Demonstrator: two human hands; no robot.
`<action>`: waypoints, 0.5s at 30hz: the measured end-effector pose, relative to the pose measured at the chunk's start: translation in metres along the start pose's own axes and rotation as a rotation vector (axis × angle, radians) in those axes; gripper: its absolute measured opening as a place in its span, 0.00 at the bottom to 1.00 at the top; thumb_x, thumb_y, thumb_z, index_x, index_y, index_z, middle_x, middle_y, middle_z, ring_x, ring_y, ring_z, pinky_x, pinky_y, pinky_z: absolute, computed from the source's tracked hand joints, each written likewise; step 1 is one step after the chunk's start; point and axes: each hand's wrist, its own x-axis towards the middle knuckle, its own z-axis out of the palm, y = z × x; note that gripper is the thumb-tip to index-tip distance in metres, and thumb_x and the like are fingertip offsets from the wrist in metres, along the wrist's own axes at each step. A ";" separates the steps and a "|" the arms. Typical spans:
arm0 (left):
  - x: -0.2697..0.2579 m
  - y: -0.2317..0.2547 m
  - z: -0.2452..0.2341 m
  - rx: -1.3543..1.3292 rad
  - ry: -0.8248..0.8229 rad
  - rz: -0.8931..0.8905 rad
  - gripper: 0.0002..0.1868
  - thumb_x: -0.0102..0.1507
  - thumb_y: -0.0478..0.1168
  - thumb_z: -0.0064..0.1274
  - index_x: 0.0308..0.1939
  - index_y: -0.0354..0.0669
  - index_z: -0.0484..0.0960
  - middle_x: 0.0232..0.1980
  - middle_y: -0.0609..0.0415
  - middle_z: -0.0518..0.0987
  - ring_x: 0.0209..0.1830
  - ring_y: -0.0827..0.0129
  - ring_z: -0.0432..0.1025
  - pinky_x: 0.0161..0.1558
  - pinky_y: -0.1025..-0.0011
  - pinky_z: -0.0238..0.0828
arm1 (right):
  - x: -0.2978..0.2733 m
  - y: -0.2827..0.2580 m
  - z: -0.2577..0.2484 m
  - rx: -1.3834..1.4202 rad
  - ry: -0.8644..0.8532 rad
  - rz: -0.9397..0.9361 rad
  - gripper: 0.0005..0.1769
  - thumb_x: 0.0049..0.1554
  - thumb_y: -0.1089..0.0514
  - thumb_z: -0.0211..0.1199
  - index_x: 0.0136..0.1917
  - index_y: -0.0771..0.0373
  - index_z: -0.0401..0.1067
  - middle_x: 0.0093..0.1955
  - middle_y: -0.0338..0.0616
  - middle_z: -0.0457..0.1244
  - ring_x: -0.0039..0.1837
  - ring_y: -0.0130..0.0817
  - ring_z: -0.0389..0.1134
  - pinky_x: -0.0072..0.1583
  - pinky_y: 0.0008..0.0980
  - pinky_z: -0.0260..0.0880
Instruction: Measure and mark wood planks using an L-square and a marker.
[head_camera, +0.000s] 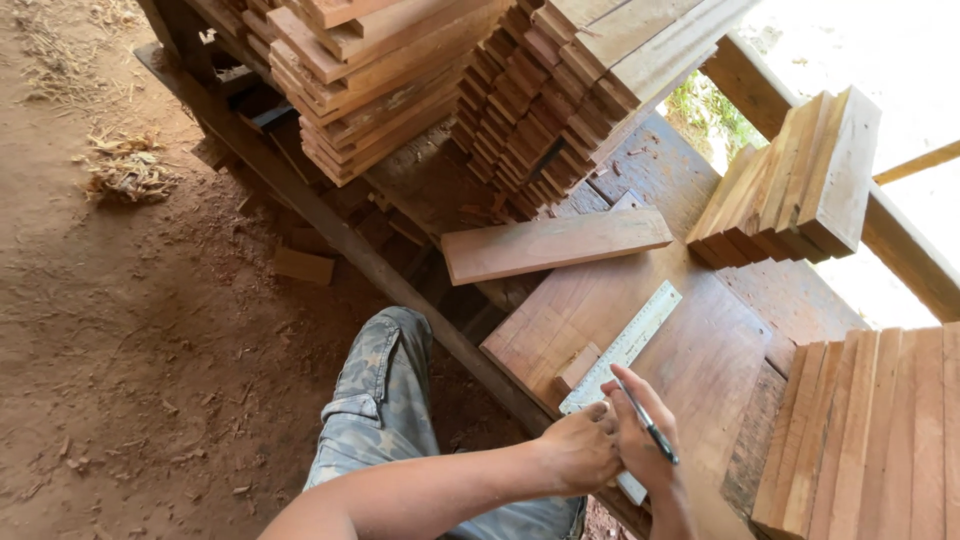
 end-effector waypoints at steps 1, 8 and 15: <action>0.000 0.000 -0.006 -0.002 0.001 0.001 0.15 0.67 0.44 0.42 0.47 0.48 0.85 0.53 0.48 0.83 0.55 0.57 0.71 0.65 0.53 0.57 | 0.003 -0.002 0.001 -0.002 0.000 0.001 0.22 0.58 0.67 0.59 0.66 0.67 0.71 0.50 0.53 0.72 0.48 0.36 0.75 0.47 0.28 0.79; -0.002 -0.006 0.014 -0.001 0.104 0.042 0.13 0.68 0.45 0.42 0.48 0.52 0.82 0.45 0.54 0.85 0.53 0.60 0.74 0.67 0.53 0.58 | 0.017 -0.010 0.008 -0.007 -0.058 0.116 0.12 0.57 0.67 0.62 0.55 0.66 0.75 0.49 0.45 0.72 0.43 0.30 0.72 0.42 0.24 0.75; -0.003 -0.007 0.024 -0.060 0.259 0.065 0.10 0.67 0.43 0.44 0.44 0.48 0.81 0.40 0.51 0.84 0.42 0.56 0.72 0.58 0.53 0.60 | 0.028 -0.024 0.007 -0.067 -0.184 0.110 0.05 0.57 0.64 0.63 0.48 0.65 0.74 0.35 0.45 0.71 0.31 0.27 0.67 0.31 0.23 0.66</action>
